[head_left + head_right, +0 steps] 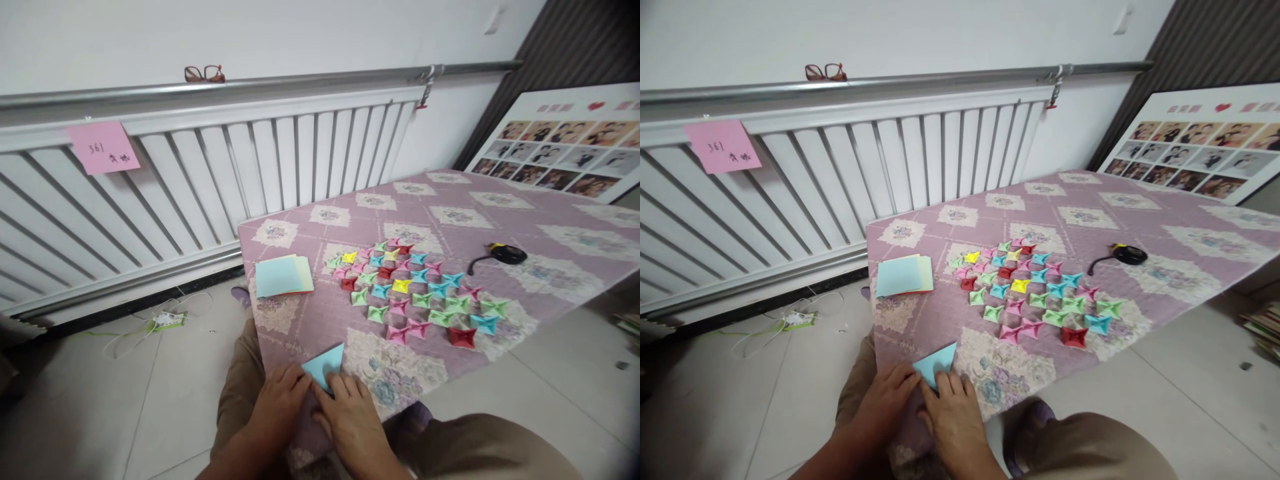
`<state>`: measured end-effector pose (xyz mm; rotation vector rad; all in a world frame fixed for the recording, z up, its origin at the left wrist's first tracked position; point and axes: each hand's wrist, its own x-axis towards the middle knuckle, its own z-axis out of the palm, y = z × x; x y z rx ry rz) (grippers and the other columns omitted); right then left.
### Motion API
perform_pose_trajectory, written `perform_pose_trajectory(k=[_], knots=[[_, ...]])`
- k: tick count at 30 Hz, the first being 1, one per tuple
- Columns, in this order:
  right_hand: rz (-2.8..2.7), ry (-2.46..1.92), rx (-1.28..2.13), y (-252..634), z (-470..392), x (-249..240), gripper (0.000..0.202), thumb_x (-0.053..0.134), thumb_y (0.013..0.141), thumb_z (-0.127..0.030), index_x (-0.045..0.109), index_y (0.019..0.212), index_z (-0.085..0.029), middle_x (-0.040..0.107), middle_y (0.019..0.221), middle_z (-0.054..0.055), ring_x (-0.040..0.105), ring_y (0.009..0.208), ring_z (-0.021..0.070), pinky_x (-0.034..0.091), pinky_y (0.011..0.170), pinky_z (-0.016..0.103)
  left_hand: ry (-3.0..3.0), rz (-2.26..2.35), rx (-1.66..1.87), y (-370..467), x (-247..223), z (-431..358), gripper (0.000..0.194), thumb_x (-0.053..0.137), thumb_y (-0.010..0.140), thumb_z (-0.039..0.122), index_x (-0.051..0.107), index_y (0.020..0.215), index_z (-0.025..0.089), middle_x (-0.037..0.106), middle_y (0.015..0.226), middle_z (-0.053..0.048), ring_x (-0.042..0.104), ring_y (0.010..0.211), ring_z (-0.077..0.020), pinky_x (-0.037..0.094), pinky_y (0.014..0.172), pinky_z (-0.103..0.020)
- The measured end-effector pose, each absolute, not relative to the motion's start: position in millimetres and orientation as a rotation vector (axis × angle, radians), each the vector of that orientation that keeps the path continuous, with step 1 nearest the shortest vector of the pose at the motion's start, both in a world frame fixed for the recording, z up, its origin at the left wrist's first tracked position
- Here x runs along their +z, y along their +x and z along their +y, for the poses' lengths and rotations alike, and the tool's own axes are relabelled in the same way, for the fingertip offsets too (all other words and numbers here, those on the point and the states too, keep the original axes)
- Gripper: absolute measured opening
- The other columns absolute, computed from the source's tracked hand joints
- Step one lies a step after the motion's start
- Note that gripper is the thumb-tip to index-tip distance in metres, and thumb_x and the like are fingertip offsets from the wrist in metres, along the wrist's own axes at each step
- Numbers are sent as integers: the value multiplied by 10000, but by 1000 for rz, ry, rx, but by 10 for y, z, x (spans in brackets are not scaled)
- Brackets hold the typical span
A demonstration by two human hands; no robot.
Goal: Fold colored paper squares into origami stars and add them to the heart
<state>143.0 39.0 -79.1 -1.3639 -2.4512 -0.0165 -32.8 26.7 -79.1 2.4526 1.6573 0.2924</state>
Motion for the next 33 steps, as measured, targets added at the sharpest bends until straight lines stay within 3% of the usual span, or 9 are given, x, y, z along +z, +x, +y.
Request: perform_pose_trajectory(k=[4, 12, 21, 24, 27, 33], knots=[[-2421, -1326, -41, 1483, 351, -855, 436, 714, 730, -387, 590, 1143, -323, 644, 1067, 12, 527, 991, 240, 342, 869, 391, 2481, 1706, 231, -330, -825, 198, 346, 457, 921, 201, 488, 1261, 257, 542, 1222, -55, 473, 1120, -200, 348, 993, -347], [-2498, -1144, -146, 1720, 301, -876, 294, 565, 839, -274, 594, 1130, -244, 652, 1136, -3, 538, 1071, 208, 293, 953, 375, 2473, 1647, 113, -331, -693, 210, 466, 475, 912, 254, 378, 1341, 407, 492, 1250, -44, 455, 1115, -236, 360, 961, -393], [-2451, -1126, -293, 1893, 207, -918, 311, 559, 814, -265, 594, 1121, -240, 662, 1121, 0, 562, 1065, 203, 301, 953, 360, 2434, 1629, 13, -274, -657, 242, 414, 399, 934, 338, 384, 1343, 394, 467, 1271, -89, 420, 1146, -289, 349, 939, -467], [-2447, -1174, -262, 1799, 198, -833, 404, 555, 812, -259, 539, 1214, -216, 634, 1187, 23, 541, 1113, 212, 279, 985, 378, 2431, 1629, 40, -268, -656, 231, 409, 388, 937, 358, 385, 1345, 383, 463, 1281, -98, 414, 1160, -295, 343, 941, -476], [-2514, -1232, -163, 1572, 233, -803, 579, 550, 798, -268, 400, 1354, -206, 513, 1346, 37, 445, 1238, 237, 269, 1011, 423, 2425, 1627, 55, -270, -642, 226, 404, 411, 930, 386, 403, 1333, 373, 463, 1296, -85, 411, 1176, -285, 337, 957, -464], [-2610, -1366, 147, 1366, 312, -932, 714, 577, 767, -337, 305, 1414, -210, 359, 1446, 54, 359, 1309, 274, 295, 1020, 505, 2507, 1618, 126, -329, -767, 176, 403, 467, 912, 380, 436, 1311, 333, 490, 1310, -52, 418, 1200, -250, 316, 1012, -414]])
